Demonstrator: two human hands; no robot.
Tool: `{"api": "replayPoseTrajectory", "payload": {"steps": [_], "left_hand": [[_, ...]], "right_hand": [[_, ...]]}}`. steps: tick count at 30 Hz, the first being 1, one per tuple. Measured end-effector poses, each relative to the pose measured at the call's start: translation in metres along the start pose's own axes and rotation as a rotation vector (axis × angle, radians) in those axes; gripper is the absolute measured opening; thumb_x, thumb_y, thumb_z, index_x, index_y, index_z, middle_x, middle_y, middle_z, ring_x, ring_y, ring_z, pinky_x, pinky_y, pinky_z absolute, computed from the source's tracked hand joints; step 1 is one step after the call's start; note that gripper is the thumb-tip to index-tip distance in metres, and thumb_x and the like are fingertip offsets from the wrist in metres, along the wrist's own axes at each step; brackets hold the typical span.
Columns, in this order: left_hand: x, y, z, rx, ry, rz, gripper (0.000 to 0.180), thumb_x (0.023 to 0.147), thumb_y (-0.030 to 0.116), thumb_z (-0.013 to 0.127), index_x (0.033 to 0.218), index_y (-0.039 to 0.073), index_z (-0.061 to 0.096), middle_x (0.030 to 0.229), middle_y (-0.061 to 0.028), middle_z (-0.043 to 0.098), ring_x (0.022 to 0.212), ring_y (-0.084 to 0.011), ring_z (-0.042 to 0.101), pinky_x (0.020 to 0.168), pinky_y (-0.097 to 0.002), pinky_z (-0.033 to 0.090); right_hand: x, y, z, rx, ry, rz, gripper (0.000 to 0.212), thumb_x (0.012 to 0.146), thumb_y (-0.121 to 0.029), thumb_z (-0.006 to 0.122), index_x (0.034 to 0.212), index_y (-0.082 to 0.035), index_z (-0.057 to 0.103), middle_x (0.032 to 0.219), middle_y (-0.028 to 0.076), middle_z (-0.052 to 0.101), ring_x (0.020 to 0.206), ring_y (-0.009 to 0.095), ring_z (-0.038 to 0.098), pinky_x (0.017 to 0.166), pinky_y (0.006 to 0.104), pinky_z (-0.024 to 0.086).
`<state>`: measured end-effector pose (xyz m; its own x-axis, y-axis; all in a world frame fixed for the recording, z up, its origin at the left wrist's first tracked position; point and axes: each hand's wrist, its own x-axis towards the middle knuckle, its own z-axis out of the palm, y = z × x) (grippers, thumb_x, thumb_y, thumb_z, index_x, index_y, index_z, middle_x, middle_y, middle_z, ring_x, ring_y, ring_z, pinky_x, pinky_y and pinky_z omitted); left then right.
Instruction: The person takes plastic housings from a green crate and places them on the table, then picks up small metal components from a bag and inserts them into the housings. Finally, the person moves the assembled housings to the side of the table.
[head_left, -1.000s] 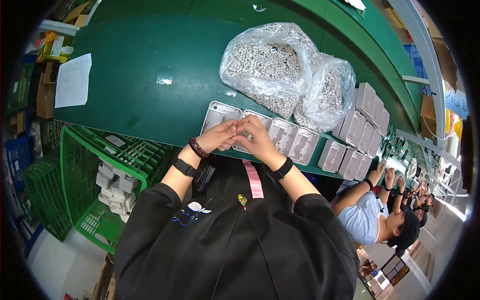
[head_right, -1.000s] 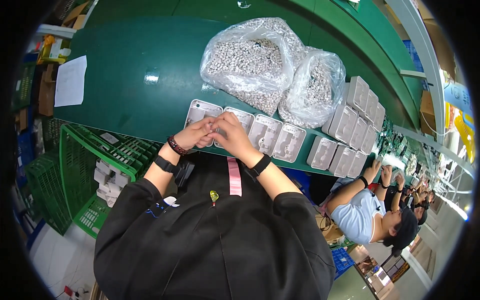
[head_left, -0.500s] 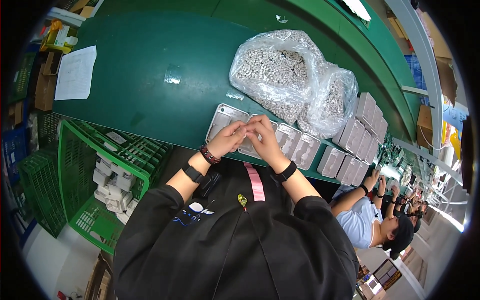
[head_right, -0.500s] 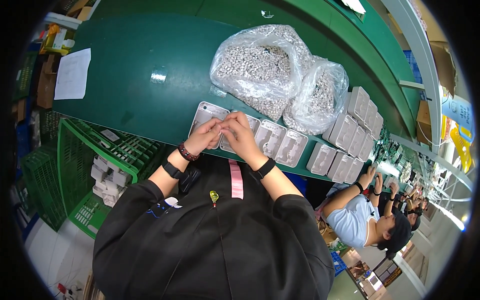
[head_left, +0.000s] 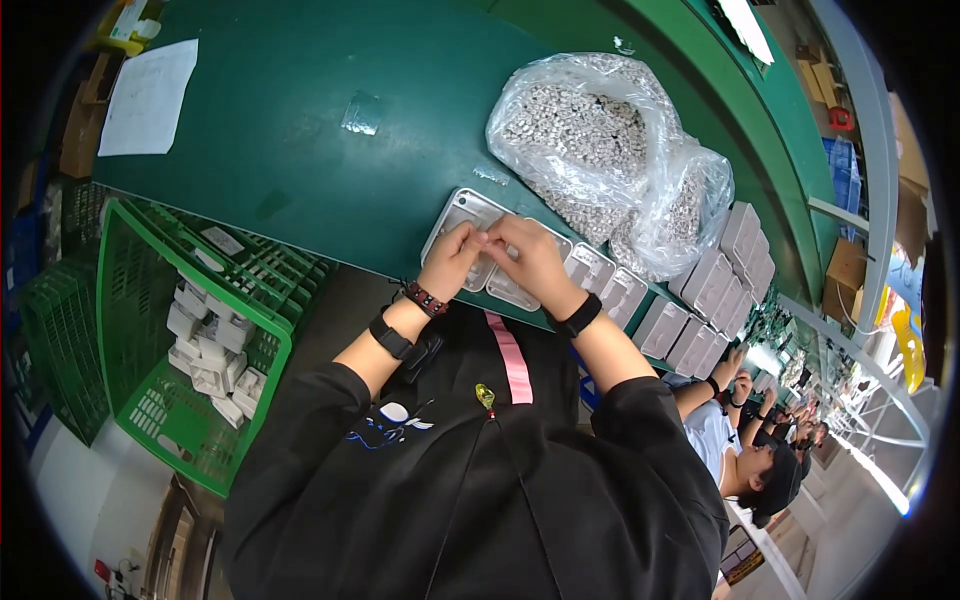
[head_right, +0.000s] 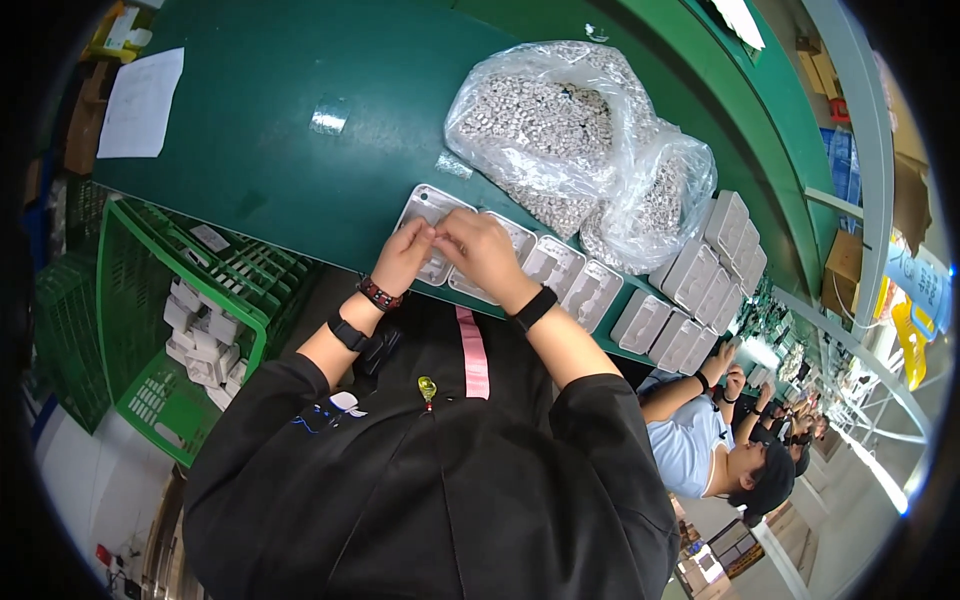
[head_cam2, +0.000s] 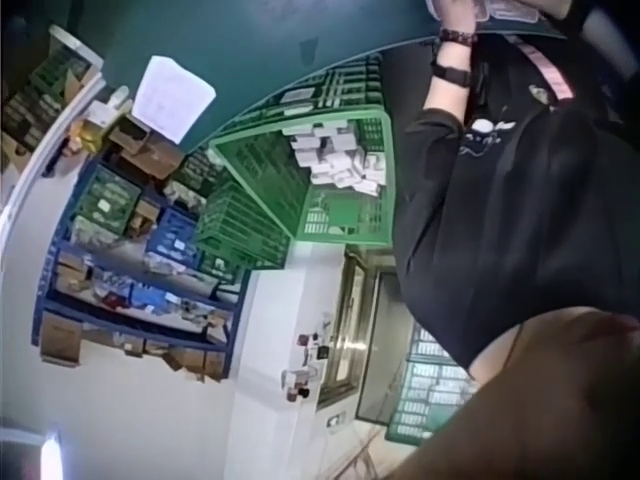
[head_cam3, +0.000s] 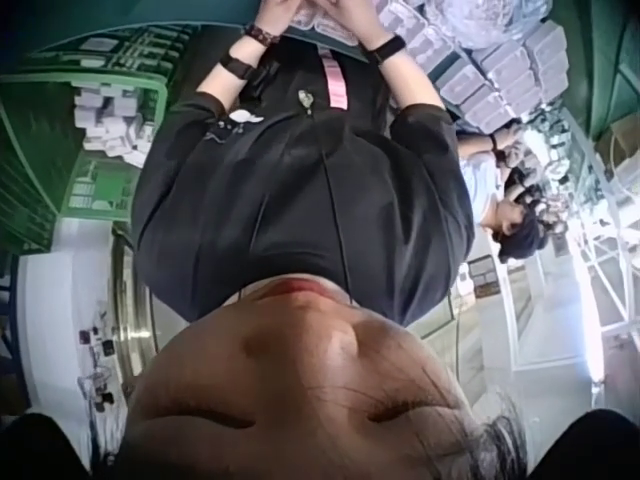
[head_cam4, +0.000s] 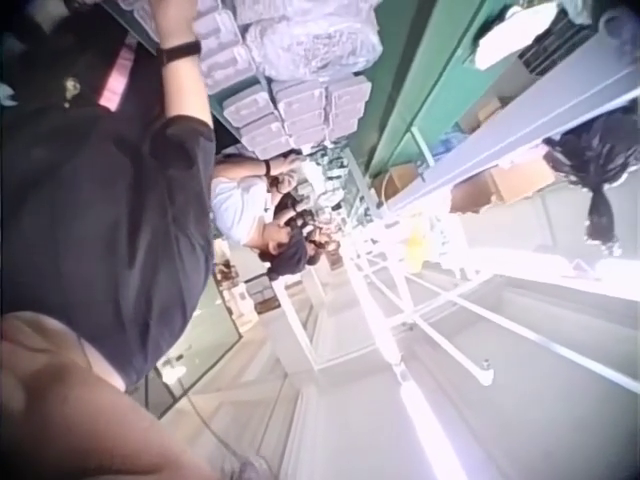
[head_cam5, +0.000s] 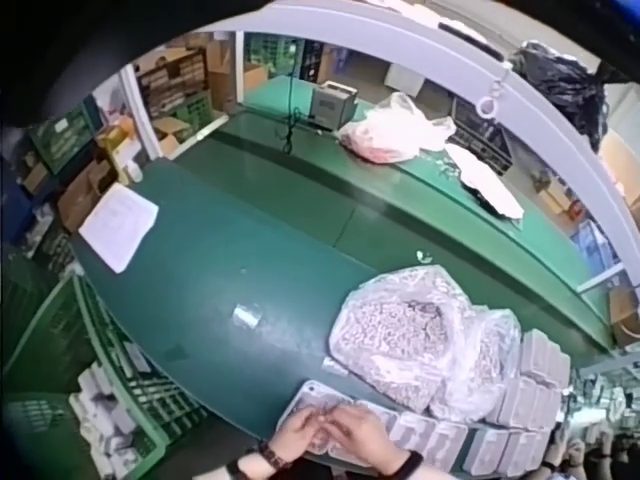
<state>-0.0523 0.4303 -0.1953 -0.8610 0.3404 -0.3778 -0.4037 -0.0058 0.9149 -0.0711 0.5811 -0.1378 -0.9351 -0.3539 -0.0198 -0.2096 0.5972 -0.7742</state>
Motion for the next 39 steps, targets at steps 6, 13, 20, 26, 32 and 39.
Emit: {"api": "replayPoseTrajectory", "payload": {"steps": [6,13,20,26,32,39], "left_hand": [[0.001,0.023,-0.026,0.640,0.234,0.129,0.025,0.083,0.027,0.056,0.092,0.006,0.046,0.052,-0.0063,0.048,0.047,-0.0234,0.051,0.044,-0.0347,0.037],[-0.003,0.008,-0.041,1.027,0.043,-0.006,0.036,0.082,0.031,0.054,0.109,0.010,0.044,0.063,-0.0149,0.058,0.061,-0.0341,0.058,0.053,-0.0437,0.045],[-0.006,0.011,-0.042,0.931,0.069,-0.047,0.036,0.082,0.032,0.054,0.109,0.010,0.044,0.069,-0.0172,0.060,0.066,-0.0363,0.058,0.057,-0.0450,0.046],[-0.007,0.011,-0.043,0.925,0.088,-0.029,0.035,0.082,0.031,0.053,0.107,0.008,0.046,0.069,-0.0167,0.060,0.068,-0.0370,0.058,0.059,-0.0454,0.045],[0.003,0.038,-0.022,0.821,0.324,0.051,0.023,0.086,0.022,0.047,0.103,0.005,0.047,0.080,-0.0191,0.059,0.077,-0.0379,0.056,0.064,-0.0429,0.044],[0.071,0.079,0.159,0.595,-0.066,0.652,0.011,0.086,0.011,0.047,0.092,0.001,0.049,0.088,-0.0173,0.051,0.083,-0.0358,0.050,0.072,-0.0378,0.041]], "right_hand": [[0.036,0.023,-0.002,-0.413,-0.032,-0.315,0.004,0.067,-0.013,0.060,0.070,-0.011,0.059,0.075,0.001,0.053,0.071,0.017,0.052,0.067,0.0293,0.038],[0.061,0.040,0.013,-0.654,-0.205,-0.533,0.011,0.067,-0.016,0.054,0.073,-0.014,0.063,0.094,-0.003,0.050,0.085,0.013,0.045,0.069,0.0268,0.036],[0.047,0.039,0.007,-0.601,-0.168,-0.466,0.011,0.067,-0.012,0.055,0.074,-0.012,0.064,0.100,-0.002,0.051,0.096,0.017,0.045,0.079,0.0294,0.038],[0.037,0.032,-0.006,-0.308,-0.160,-0.257,0.012,0.067,-0.002,0.054,0.075,-0.007,0.062,0.103,0.002,0.053,0.100,0.022,0.046,0.084,0.0321,0.039],[-0.018,0.029,-0.039,0.194,0.288,0.037,0.023,0.065,0.011,0.042,0.075,-0.003,0.058,0.085,0.008,0.054,0.082,0.025,0.053,0.072,0.0307,0.043],[-0.161,0.022,-0.052,0.061,0.277,0.474,0.014,0.068,0.003,0.047,0.075,-0.005,0.057,0.080,0.008,0.054,0.077,0.028,0.054,0.069,0.0358,0.043]]}}
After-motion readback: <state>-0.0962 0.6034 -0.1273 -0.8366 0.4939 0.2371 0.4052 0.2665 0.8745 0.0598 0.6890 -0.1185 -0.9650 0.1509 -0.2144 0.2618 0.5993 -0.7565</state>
